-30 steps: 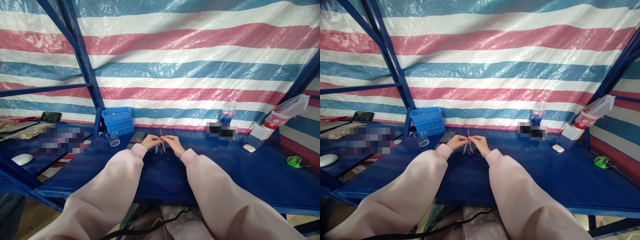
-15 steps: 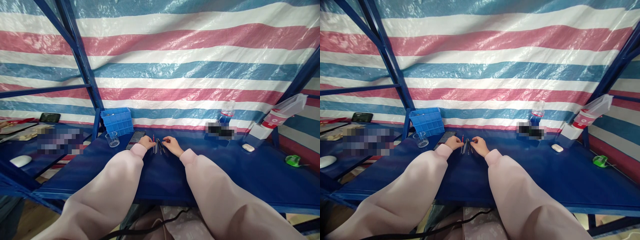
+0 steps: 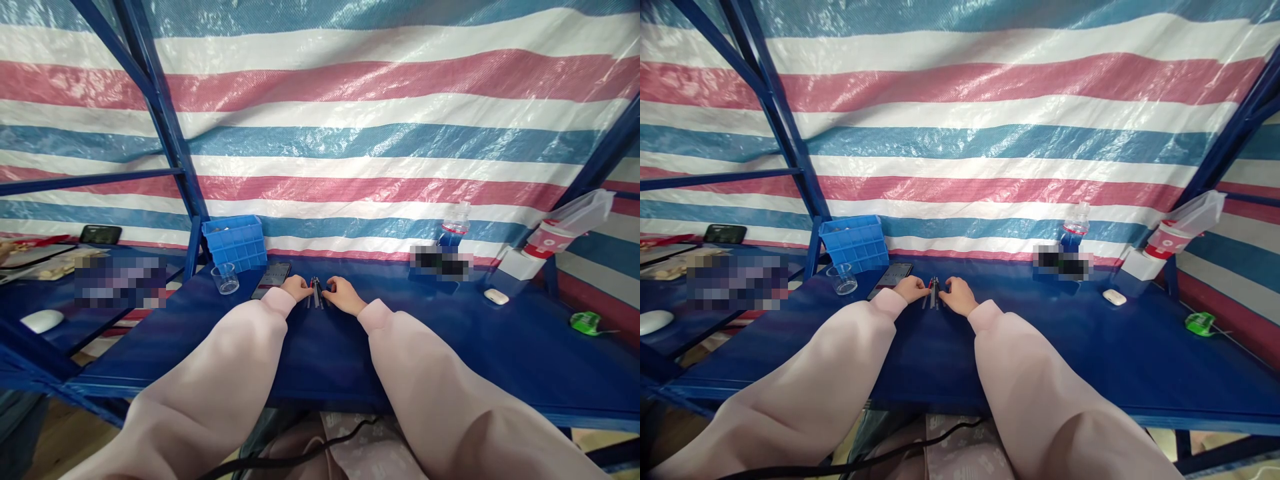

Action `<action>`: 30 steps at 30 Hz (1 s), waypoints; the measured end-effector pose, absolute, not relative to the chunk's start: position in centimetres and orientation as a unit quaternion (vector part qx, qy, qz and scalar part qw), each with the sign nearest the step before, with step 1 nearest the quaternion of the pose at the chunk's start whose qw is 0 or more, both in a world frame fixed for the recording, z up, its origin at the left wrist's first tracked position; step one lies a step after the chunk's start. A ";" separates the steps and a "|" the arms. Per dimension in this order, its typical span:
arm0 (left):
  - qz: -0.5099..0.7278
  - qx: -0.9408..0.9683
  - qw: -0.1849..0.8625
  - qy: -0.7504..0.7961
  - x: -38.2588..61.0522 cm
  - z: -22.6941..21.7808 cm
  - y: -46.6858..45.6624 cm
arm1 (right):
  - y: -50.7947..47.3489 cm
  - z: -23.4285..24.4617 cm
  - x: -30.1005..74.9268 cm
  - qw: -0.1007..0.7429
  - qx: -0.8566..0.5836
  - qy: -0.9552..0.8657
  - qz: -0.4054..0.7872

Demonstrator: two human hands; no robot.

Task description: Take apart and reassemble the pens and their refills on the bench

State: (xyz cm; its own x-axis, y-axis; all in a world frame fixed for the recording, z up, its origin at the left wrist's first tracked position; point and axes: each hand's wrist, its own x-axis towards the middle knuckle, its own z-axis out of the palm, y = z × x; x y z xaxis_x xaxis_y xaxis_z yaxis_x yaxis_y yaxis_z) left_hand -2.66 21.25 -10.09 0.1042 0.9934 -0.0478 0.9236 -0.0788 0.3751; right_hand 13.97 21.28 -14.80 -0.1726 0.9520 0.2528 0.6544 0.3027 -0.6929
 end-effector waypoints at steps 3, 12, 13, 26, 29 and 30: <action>0.119 0.730 0.158 0.655 -2.6 -10.1 21.1 | 21.3 -14.8 14.0 0.341 -0.544 -0.733 0.226; 0.132 0.737 0.166 0.642 -2.8 -10.5 21.5 | 22.2 -13.1 17.4 0.295 -0.618 -0.713 0.147; 0.134 0.739 0.166 0.639 -2.8 -10.5 21.5 | 22.6 -12.9 18.5 0.279 -0.639 -0.706 0.125; 0.134 0.743 0.182 0.630 -2.7 -10.6 21.5 | 24.4 -15.7 33.1 0.234 -0.848 -0.476 -0.013; 0.136 0.738 0.189 0.633 -2.6 -10.3 21.3 | 24.4 -16.0 33.6 0.237 -0.854 -0.463 -0.004; 0.138 0.738 0.190 0.633 -2.6 -10.2 21.3 | 24.3 -16.1 33.7 0.239 -0.855 -0.460 -0.002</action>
